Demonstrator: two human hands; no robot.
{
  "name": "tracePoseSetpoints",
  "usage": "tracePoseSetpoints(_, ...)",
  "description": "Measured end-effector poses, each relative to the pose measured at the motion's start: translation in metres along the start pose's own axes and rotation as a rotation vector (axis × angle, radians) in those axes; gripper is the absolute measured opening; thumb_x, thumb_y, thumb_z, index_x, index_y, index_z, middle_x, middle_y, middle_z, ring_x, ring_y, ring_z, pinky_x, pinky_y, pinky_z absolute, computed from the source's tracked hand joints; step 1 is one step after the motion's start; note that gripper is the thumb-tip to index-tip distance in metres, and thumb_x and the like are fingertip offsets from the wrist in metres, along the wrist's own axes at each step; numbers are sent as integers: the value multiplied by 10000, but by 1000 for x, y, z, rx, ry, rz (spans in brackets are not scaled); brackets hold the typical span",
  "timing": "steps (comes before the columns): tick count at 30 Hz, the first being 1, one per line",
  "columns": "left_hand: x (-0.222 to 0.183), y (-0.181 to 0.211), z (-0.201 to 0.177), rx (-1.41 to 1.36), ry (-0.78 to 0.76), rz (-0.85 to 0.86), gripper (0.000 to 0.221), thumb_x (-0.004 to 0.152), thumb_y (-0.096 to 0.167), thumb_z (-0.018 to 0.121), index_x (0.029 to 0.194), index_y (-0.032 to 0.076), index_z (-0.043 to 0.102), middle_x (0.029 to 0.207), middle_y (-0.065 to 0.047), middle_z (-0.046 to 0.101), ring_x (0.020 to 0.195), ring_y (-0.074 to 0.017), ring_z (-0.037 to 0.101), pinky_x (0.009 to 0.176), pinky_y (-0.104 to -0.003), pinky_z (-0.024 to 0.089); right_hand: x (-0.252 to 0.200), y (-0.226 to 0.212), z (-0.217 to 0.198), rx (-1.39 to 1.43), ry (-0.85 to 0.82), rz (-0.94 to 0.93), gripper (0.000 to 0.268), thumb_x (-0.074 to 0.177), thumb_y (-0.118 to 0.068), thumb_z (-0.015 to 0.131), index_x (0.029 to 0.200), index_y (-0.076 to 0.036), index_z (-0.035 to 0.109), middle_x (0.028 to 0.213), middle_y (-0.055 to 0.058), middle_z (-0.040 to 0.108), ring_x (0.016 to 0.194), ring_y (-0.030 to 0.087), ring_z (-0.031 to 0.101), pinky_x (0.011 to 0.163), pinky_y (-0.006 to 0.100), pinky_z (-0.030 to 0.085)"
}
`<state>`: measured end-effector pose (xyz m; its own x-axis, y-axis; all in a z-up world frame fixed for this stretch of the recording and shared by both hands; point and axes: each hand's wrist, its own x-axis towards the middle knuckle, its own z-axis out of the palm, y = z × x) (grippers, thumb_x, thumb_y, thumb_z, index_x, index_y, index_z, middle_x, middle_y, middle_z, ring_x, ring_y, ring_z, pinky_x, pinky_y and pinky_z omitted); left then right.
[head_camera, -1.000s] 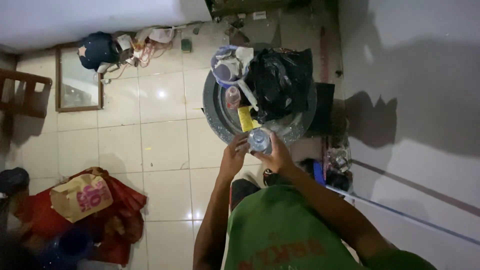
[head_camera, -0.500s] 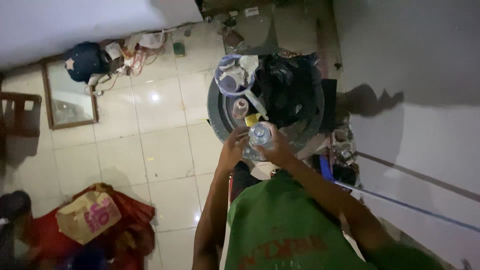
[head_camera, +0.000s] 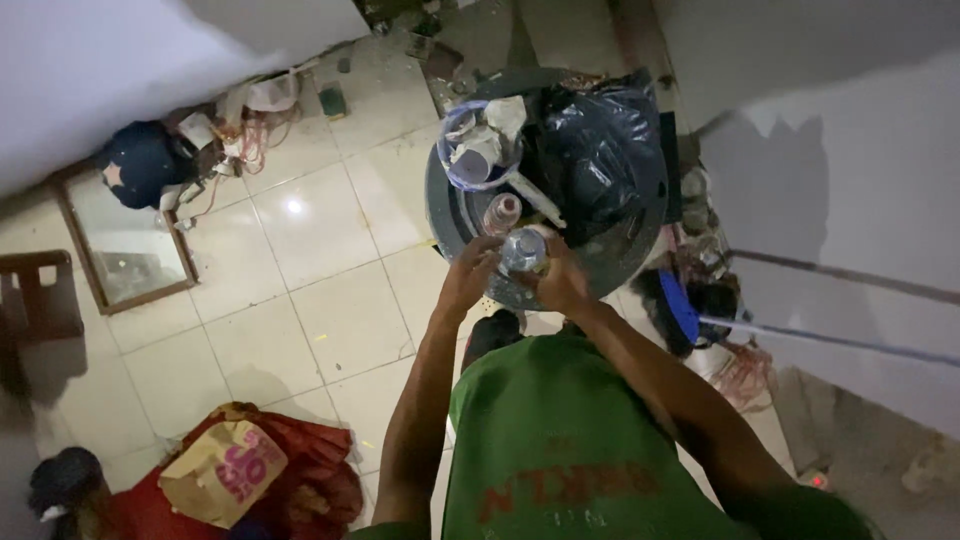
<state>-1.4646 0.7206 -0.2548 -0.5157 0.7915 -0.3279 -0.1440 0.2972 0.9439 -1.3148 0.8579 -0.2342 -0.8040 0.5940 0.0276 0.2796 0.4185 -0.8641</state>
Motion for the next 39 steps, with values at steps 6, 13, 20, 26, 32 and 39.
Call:
tracePoseSetpoints(6, 5, -3, -16, 33, 13, -77, 323, 978, 160, 619, 1277, 43, 654, 1183, -114, 725, 1080, -234, 683, 894, -341, 529, 4, 3, 27, 328, -31, 75, 646, 828, -149, 793, 1404, -43, 522, 1336, 176, 604, 1218, 300, 611, 1000, 396, 535)
tracePoseSetpoints(13, 7, -15, -24, -11, -41, -79, 368, 965, 157, 623, 1321, 62, 615, 1284, -110, 680, 1129, -235, 655, 909, -352, 535, 2, 23, 36, 472, -15, 111, 697, 873, -225, 837, 1434, -28, 474, 1332, 164, 601, 1227, 283, 599, 1012, 423, 506)
tracePoseSetpoints(20, 8, -23, -24, 15, -49, -69, 359, 979, 138, 625, 1327, 51, 616, 1284, -118, 684, 1171, -269, 657, 940, -374, 532, 7, 18, 36, -123, -45, 183, 801, 777, -220, 869, 1453, -75, 464, 1327, 192, 636, 1189, 377, 635, 954, 441, 526)
tracePoseSetpoints(26, 13, -26, -19, 86, -86, -41, 375, 963, 135, 655, 1325, 49, 608, 1313, -120, 667, 1199, -275, 632, 954, -383, 529, 10, 23, 35, -103, 7, 79, 804, 744, -266, 921, 1395, -56, 499, 1275, 195, 643, 1145, 347, 653, 910, 424, 546)
tracePoseSetpoints(32, 13, -11, -18, -8, -87, -147, 389, 951, 144, 648, 1324, 43, 603, 1235, -161, 692, 1161, -269, 660, 896, -375, 541, 8, 33, 40, -94, 67, -23, 777, 785, -253, 910, 1418, -55, 504, 1293, 190, 642, 1166, 345, 659, 934, 419, 547)
tracePoseSetpoints(39, 15, -13, -23, -36, -116, -189, 411, 947, 154, 662, 1338, 44, 595, 1241, -157, 694, 1162, -256, 670, 896, -366, 543, 12, 18, 37, -74, 27, 113, 877, 765, -271, 910, 1453, -17, 431, 1319, 228, 584, 1177, 383, 614, 917, 455, 517)
